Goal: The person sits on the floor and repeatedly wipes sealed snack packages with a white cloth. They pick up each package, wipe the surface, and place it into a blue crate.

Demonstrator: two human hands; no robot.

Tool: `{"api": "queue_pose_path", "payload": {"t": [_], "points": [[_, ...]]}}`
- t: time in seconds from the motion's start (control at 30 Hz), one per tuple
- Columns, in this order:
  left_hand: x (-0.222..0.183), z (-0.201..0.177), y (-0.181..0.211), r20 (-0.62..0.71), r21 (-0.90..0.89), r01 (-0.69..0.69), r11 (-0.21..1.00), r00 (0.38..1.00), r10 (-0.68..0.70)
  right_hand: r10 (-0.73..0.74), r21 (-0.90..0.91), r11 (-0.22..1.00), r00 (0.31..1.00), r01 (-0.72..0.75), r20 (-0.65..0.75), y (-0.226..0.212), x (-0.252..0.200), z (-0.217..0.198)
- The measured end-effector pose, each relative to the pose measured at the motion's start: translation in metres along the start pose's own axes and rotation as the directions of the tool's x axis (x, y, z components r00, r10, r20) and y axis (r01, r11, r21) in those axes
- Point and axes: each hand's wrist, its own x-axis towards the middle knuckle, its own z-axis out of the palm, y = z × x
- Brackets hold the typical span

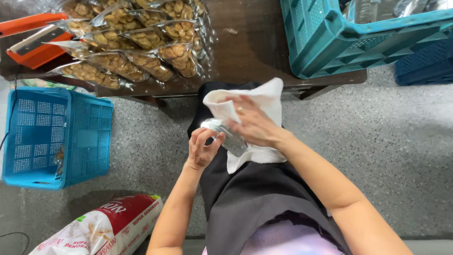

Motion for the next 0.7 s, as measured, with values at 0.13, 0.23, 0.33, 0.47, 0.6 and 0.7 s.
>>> {"api": "queue_pose_path", "payload": {"t": [0.13, 0.23, 0.33, 0.47, 0.6, 0.7], "points": [[0.000, 0.004, 0.003, -0.011, -0.123, 0.157, 0.980, 0.987, -0.160, -0.112, -0.106, 0.988, 0.994, 0.109, -0.018, -0.030, -0.029, 0.008], [0.000, 0.010, 0.004, 0.024, -0.301, 0.171, 0.938, 0.985, -0.171, -0.103, -0.105, 0.989, 0.994, 0.100, -0.025, -0.042, -0.060, 0.003], [-0.001, 0.018, 0.002, 0.012, -0.382, 0.114, 0.917, 0.993, -0.118, -0.087, -0.091, 0.992, 0.995, 0.082, -0.050, -0.035, -0.053, 0.010], [-0.005, 0.025, 0.000, -0.090, -0.394, 0.132, 0.909, 0.979, -0.181, -0.141, -0.117, 0.985, 0.985, 0.129, -0.096, -0.016, -0.036, 0.031], [-0.006, 0.020, -0.006, -0.051, -0.394, 0.150, 0.907, 0.982, -0.185, -0.177, -0.179, 0.971, 0.981, 0.159, -0.085, -0.006, -0.087, 0.046], [-0.008, 0.012, -0.007, 0.005, -0.373, 0.192, 0.908, 0.979, -0.205, 0.250, 0.448, 0.877, 0.961, -0.174, -0.115, 0.011, -0.134, 0.030]]}}
